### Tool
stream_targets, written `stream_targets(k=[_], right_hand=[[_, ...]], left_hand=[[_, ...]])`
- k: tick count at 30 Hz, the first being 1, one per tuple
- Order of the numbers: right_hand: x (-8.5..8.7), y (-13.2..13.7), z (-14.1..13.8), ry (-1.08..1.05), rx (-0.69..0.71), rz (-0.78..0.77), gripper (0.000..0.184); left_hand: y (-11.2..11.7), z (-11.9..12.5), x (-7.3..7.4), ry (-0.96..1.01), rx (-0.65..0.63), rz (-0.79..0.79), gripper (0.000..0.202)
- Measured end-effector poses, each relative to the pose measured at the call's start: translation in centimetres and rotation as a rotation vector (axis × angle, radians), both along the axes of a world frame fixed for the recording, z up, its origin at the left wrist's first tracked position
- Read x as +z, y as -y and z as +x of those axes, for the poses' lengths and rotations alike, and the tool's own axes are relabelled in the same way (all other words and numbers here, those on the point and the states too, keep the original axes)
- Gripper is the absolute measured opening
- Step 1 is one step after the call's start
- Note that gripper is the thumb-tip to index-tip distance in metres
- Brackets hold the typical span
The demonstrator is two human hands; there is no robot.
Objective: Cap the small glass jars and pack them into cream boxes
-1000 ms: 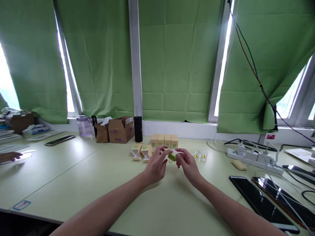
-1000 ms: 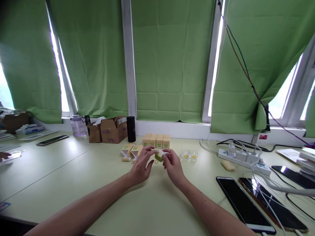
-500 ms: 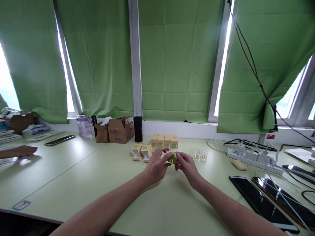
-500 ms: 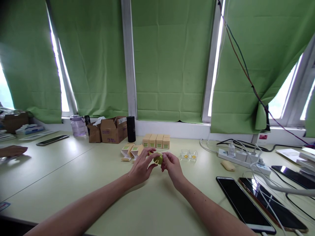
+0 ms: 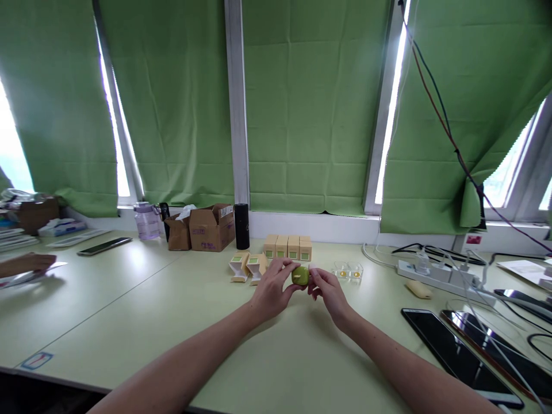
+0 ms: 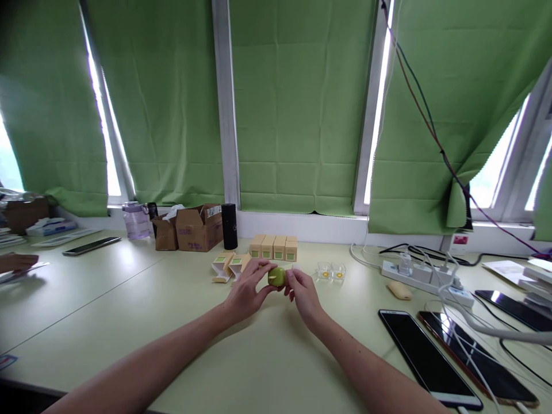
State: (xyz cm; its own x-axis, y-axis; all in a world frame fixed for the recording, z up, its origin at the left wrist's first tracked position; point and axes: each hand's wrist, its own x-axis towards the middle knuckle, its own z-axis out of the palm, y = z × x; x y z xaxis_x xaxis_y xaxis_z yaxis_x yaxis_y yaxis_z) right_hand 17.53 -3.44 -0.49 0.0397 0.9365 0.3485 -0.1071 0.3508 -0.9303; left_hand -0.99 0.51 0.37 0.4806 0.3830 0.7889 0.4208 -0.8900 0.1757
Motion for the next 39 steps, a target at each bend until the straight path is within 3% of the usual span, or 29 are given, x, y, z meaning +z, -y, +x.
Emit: stream_targets(k=[7,11,15,22,26,31,35,39], right_hand=[[-0.3,-0.9,1.2,0.210,-0.087,0.053,0.054],[-0.4,-1.9,2.8,0.429,-0.364,0.148,0.037],[-0.4,-3.3,5.9,0.533,-0.629,0.130,0.026],[-1.3,-4.9,11.5,0.698,-0.966,-0.010,0.042],[-2.9,-5.6,13.2,0.750,-0.990,-0.132,0.045],[-4.2,-6.0,14.2,0.713,-0.955,-0.186,0.019],[-3.6,-5.9,14.5,0.579,-0.943,-0.155,0.004],[-2.3,-6.2,13.3,0.364,-0.846,-0.044,0.012]], left_hand=[[-0.3,0.3,0.0,0.155,-0.072,-0.287,0.039],[-0.8,0.5,0.1,0.251,-0.108,-0.448,0.033],[-1.3,0.6,0.1,0.338,-0.104,-0.541,0.037],[-1.3,0.5,0.4,0.433,-0.139,-0.710,0.052],[-1.2,0.5,0.8,0.479,-0.123,-0.768,0.058],[-1.1,0.4,1.0,0.506,-0.122,-0.792,0.059],[-1.2,0.5,0.9,0.525,-0.138,-0.800,0.057],[-1.5,0.5,0.6,0.553,-0.142,-0.819,0.058]])
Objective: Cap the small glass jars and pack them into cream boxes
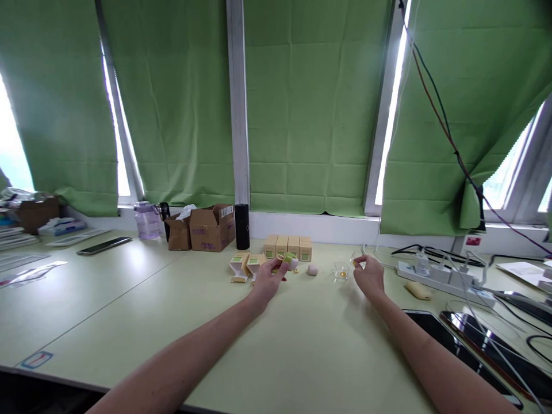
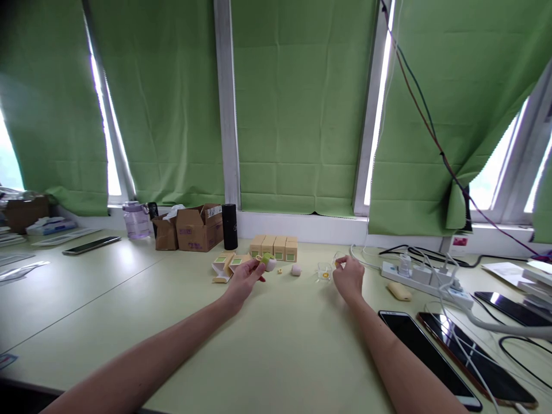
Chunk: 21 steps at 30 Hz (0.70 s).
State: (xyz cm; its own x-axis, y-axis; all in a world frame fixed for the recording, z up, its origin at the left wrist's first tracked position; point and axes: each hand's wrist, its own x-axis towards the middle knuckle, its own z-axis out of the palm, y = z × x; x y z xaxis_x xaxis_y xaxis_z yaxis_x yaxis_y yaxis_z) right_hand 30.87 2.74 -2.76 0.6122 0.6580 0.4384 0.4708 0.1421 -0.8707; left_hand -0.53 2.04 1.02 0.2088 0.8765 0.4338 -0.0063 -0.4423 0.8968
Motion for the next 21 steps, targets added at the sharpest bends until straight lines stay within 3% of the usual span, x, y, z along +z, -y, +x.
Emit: stream_targets(k=[7,10,12,16,21], right_hand=[[1.4,1.3,-5.2,-0.295,0.502,0.182,0.047],[2.1,3.0,-7.3,-0.617,0.879,0.142,0.048],[2.6,4.2,-8.5,-0.748,1.016,0.083,0.043],[3.6,5.8,-9.9,-0.747,1.128,0.000,0.039],[3.8,6.3,-10.4,-0.717,1.086,-0.048,0.048]], left_hand=[[-0.8,-0.1,-0.5,0.050,0.051,-0.012,0.059],[-0.9,-0.2,-0.7,0.061,0.049,-0.013,0.060],[-1.0,-0.2,-0.8,0.058,0.045,-0.015,0.060],[-1.0,-0.1,-0.9,0.045,0.051,-0.020,0.060],[-0.8,0.0,-0.8,0.037,0.039,-0.013,0.059]])
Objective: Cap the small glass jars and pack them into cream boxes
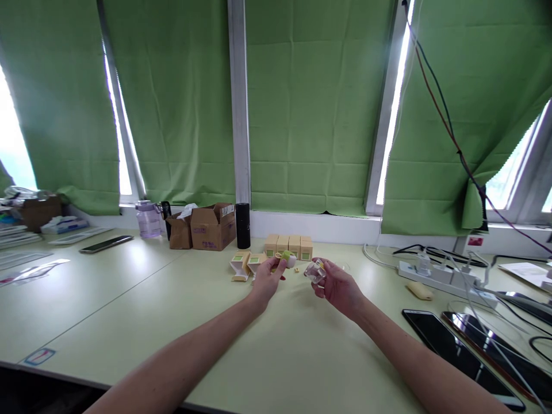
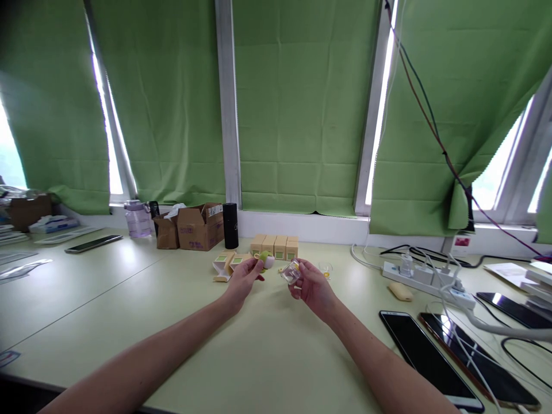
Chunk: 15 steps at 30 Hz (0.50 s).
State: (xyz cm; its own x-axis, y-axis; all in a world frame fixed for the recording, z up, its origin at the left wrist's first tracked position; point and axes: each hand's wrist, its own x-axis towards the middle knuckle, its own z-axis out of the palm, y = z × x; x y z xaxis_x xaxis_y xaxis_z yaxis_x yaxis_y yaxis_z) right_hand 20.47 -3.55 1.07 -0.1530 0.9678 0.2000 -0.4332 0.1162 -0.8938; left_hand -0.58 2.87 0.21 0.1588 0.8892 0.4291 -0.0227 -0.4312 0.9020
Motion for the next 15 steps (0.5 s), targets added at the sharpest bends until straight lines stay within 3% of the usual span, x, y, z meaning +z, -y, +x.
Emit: stream_targets(k=[7,10,15], right_hand=[[-1.6,-1.2,-0.6,0.247,-0.203,0.155,0.063],[-2.9,-1.8,-0.8,0.417,-0.303,0.224,0.056],[-3.9,-1.8,-1.2,0.562,-0.279,0.284,0.048]], left_hand=[[0.3,0.1,0.1,-0.053,-0.005,0.029,0.057],[0.5,0.1,0.1,-0.102,0.008,0.062,0.055],[0.9,0.0,0.2,-0.163,-0.002,0.141,0.045]])
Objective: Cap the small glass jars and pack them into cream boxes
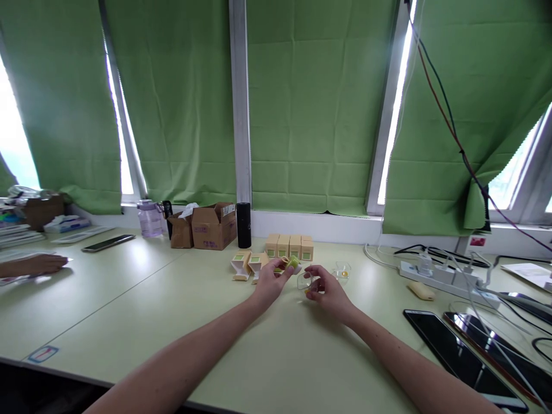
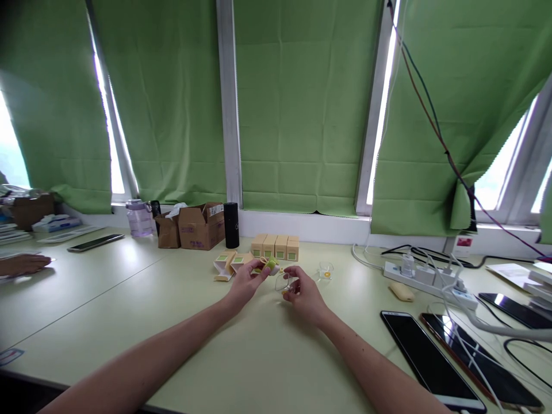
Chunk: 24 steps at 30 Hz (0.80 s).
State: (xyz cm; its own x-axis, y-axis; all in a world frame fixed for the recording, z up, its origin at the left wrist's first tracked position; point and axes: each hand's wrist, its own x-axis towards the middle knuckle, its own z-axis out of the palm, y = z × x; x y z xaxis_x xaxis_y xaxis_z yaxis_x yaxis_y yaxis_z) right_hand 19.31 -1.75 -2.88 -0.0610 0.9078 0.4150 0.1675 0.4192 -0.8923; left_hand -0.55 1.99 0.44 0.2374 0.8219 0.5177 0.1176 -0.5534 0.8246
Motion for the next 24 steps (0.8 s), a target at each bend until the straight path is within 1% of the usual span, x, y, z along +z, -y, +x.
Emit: stream_targets(k=[3,6,11,16,20,24], right_hand=[[0.0,0.3,-0.3,0.046,0.007,0.012,0.045],[0.1,0.5,-0.4,0.136,-0.010,0.006,0.042],[-0.5,0.4,-0.4,0.235,-0.018,-0.030,0.049],[-1.1,0.2,-0.4,0.345,-0.071,-0.008,0.052],[-0.7,0.5,-0.4,0.469,-0.139,-0.004,0.048],[0.1,1.1,-0.3,0.573,-0.185,-0.043,0.054]], left_hand=[[0.1,-0.1,0.0,-0.042,0.030,0.040,0.040],[0.1,-0.2,0.0,-0.084,0.048,0.083,0.036],[0.1,-0.3,-0.2,-0.151,0.062,0.128,0.032],[-0.3,-0.2,-0.8,-0.206,0.063,0.136,0.035],[-0.4,-0.3,-1.1,-0.245,0.048,0.134,0.035],[-0.3,-0.2,-1.1,-0.285,0.039,0.144,0.033]])
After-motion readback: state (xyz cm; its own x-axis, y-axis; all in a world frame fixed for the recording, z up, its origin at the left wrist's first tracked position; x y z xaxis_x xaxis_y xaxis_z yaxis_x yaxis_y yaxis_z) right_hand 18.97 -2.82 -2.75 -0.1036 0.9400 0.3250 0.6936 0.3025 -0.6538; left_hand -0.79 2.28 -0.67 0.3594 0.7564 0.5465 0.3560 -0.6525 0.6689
